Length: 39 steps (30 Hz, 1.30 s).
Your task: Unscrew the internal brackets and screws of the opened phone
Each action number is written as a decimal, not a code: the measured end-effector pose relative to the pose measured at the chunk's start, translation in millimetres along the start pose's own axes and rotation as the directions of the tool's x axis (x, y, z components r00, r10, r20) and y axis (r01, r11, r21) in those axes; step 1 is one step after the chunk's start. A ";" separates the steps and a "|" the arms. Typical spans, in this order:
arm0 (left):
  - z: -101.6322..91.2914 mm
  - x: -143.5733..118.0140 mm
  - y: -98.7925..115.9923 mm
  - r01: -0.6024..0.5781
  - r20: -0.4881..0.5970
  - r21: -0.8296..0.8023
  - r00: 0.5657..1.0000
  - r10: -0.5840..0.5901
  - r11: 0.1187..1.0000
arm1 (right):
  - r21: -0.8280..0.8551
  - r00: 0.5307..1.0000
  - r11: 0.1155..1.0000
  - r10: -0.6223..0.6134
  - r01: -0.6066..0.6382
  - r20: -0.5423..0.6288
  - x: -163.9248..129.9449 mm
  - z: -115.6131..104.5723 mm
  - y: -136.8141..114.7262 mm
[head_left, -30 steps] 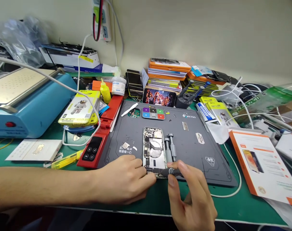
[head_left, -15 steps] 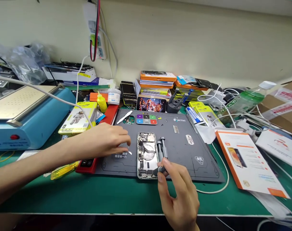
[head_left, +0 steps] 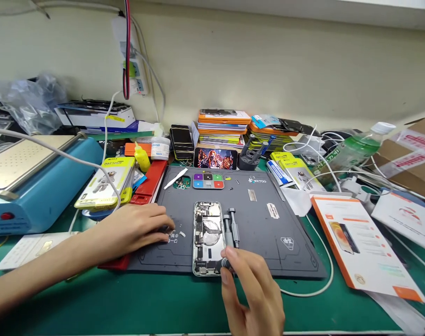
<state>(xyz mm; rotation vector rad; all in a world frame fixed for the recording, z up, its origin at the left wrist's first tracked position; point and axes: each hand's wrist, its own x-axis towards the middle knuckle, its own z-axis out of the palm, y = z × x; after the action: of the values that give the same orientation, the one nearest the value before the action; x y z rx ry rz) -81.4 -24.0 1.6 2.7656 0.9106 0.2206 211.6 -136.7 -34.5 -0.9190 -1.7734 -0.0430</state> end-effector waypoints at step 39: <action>14.6 27.7 48.8 -0.287 -0.027 -0.147 0.958 0.287 0.946 | -0.030 1.000 1.000 0.004 -0.005 -0.023 -3.7 2.4 2.2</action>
<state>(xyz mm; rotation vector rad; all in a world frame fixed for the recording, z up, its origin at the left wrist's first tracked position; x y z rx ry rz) -28.6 -48.0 1.9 2.7457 0.4651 0.3294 211.5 -136.1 -39.4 -0.9408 -1.7538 -0.0776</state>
